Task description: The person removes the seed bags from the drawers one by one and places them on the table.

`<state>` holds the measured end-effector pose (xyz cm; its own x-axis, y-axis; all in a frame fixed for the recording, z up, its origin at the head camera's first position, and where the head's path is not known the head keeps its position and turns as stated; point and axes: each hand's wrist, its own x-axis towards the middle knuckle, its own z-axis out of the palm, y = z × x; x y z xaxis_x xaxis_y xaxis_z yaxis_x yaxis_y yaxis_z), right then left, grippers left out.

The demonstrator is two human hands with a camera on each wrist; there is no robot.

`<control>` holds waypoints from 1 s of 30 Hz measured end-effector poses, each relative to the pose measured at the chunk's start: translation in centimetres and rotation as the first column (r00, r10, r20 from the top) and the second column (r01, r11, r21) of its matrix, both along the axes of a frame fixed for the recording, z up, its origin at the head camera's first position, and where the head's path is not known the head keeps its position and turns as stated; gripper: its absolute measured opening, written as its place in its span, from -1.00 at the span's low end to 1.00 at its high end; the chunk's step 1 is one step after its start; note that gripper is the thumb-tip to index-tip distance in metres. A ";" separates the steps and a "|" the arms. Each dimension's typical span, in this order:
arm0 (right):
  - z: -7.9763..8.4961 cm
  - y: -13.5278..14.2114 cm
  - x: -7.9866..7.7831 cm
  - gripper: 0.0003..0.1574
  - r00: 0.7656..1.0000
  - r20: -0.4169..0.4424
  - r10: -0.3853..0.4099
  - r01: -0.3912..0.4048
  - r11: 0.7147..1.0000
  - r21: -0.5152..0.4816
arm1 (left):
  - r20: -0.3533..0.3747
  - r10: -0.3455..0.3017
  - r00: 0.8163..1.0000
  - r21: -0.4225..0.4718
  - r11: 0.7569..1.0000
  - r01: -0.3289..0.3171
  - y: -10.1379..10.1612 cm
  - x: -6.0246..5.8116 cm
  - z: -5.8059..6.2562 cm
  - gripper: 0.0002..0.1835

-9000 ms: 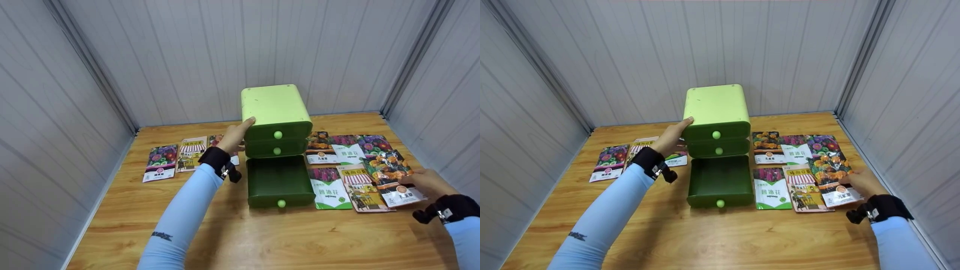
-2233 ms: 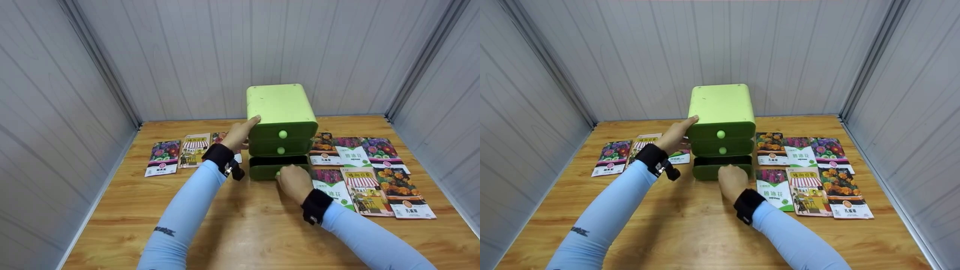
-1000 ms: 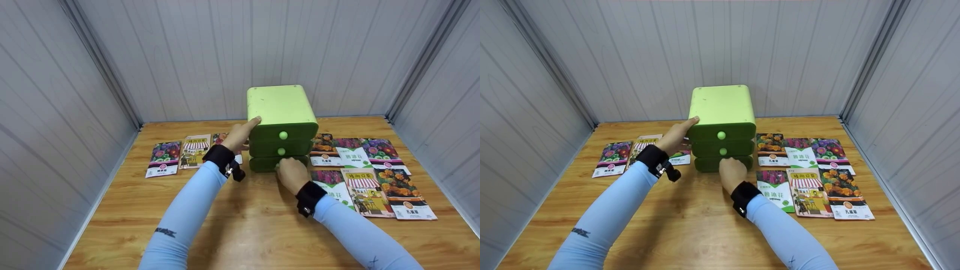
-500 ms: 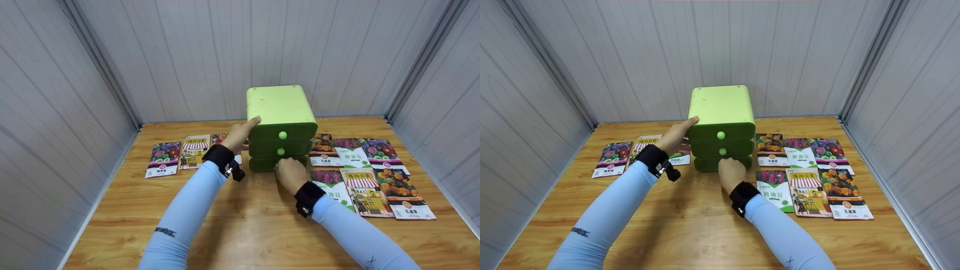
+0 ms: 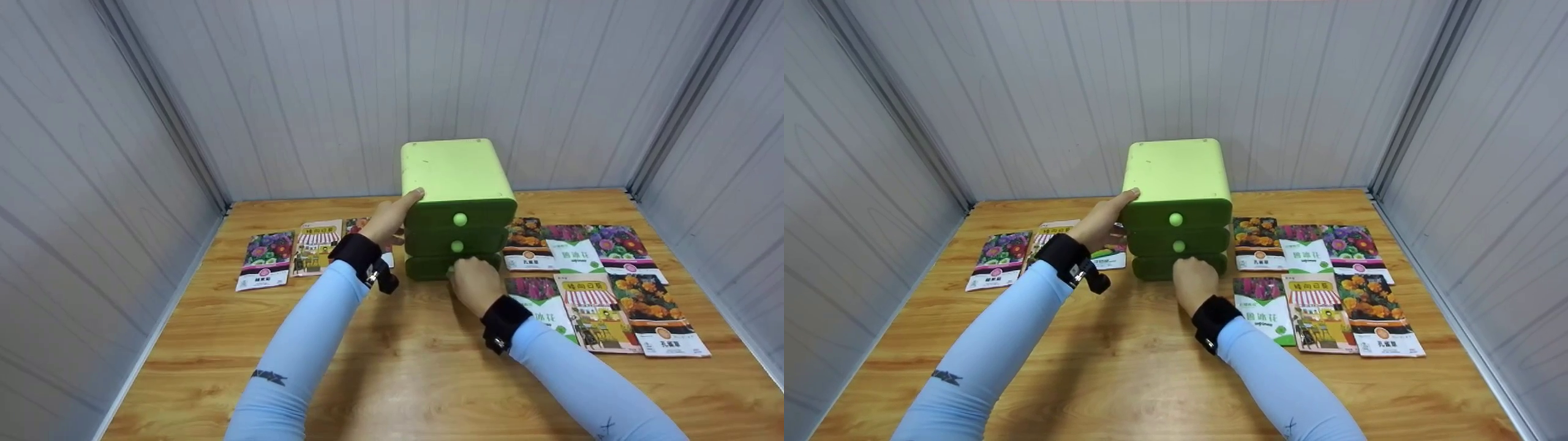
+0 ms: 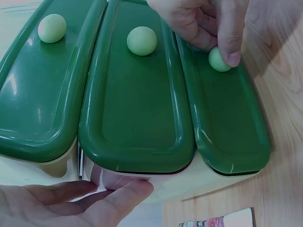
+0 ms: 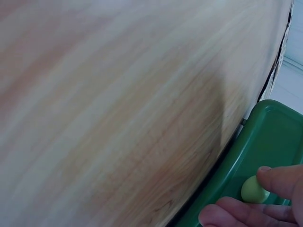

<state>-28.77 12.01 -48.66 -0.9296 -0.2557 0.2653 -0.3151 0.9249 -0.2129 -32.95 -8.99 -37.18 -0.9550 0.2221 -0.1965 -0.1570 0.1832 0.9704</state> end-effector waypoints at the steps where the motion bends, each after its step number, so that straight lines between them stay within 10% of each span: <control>1: 0.0 0.0 0.0 -0.58 1.000 -0.003 -0.003 0.003 1.000 0.002 | 0.003 -0.003 1.000 0.007 1.000 0.003 0.0 0.0 0.0 -0.33; 15: 1.7 0.4 0.2 -0.35 0.996 0.090 -0.023 0.026 0.999 -0.032 | -0.033 -0.043 0.999 -0.061 0.997 0.041 -0.8 -0.6 -0.3 -0.20; 21: 2.0 1.7 0.5 -0.36 0.999 0.049 -0.008 0.012 0.997 -0.077 | -0.125 0.027 0.992 -0.138 0.989 -0.044 -1.6 -0.7 -1.4 -0.12; 30: 1.4 4.7 2.0 -0.22 1.000 0.009 -0.016 0.017 0.990 -0.143 | -0.327 0.098 0.940 -0.396 0.889 -0.230 -3.4 1.5 -4.6 0.05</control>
